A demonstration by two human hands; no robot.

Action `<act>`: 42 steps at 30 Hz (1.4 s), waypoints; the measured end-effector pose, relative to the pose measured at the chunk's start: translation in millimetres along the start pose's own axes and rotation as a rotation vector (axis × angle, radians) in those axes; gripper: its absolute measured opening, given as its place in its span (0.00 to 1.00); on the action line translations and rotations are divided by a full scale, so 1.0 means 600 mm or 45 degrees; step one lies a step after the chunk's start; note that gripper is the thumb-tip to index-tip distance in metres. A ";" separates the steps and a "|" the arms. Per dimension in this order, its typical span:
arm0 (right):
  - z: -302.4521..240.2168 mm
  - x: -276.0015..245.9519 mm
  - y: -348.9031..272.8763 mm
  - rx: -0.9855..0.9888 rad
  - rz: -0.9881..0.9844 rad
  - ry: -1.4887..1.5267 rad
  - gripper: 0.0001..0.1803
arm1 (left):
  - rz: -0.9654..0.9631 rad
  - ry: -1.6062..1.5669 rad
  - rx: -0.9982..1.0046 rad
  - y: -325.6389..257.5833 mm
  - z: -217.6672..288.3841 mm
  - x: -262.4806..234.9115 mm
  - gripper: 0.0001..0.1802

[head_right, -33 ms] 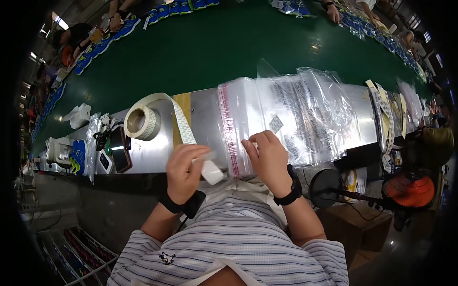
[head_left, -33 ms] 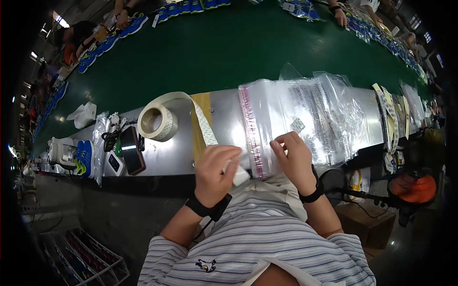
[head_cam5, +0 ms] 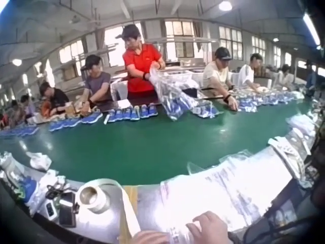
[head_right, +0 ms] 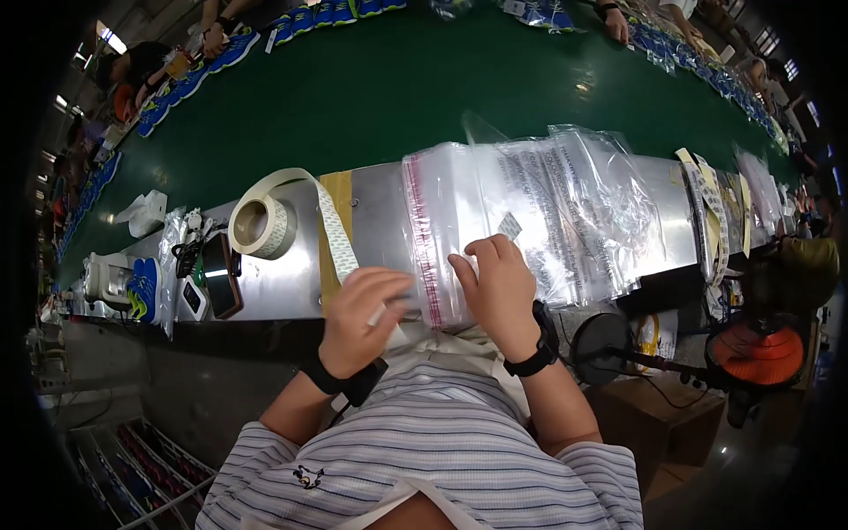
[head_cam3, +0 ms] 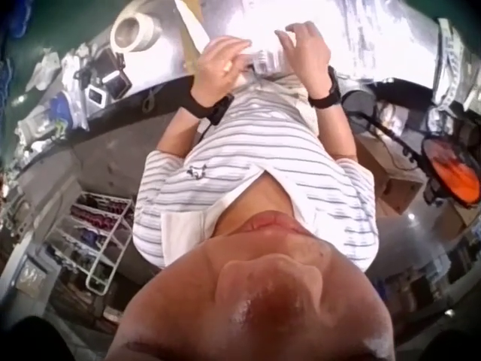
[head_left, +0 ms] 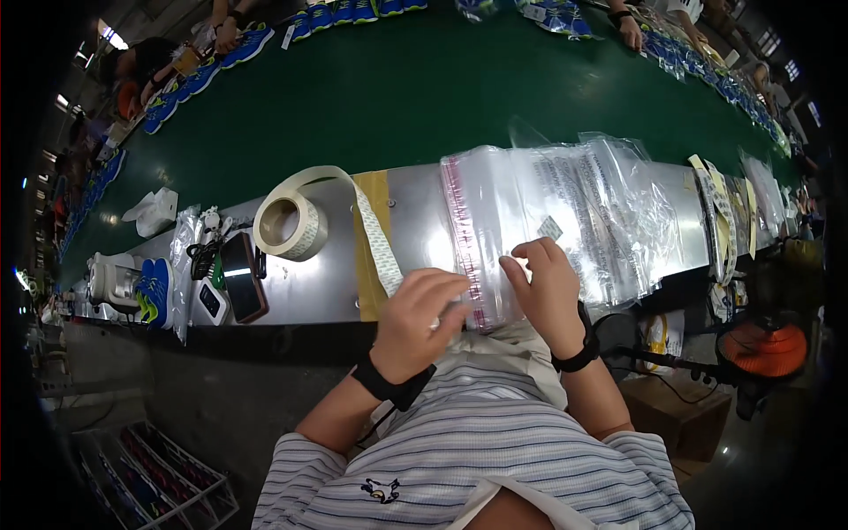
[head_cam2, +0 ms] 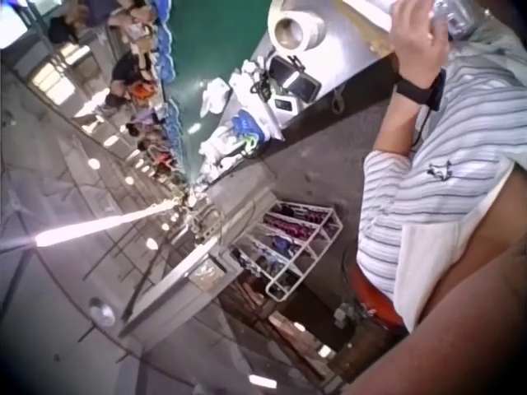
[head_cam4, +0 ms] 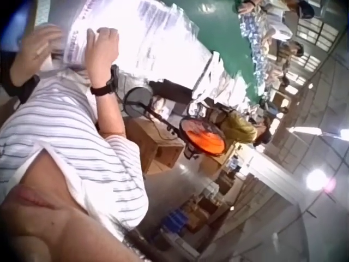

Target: Peeling small white labels from a roll and applying them to plastic bags on an assembly line.

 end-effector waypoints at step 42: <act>0.083 -0.068 0.002 0.064 -0.019 0.092 0.14 | -0.439 -1.736 -1.397 0.036 -0.033 0.183 0.42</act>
Point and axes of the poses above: each hand's wrist, its own y-axis towards the middle knuckle, its own x-axis out of the palm, z = x × y, the point moved 10 cm from there along y, towards the middle knuckle, and after that the axes turned 14 degrees about z, right-handed, at the moved point
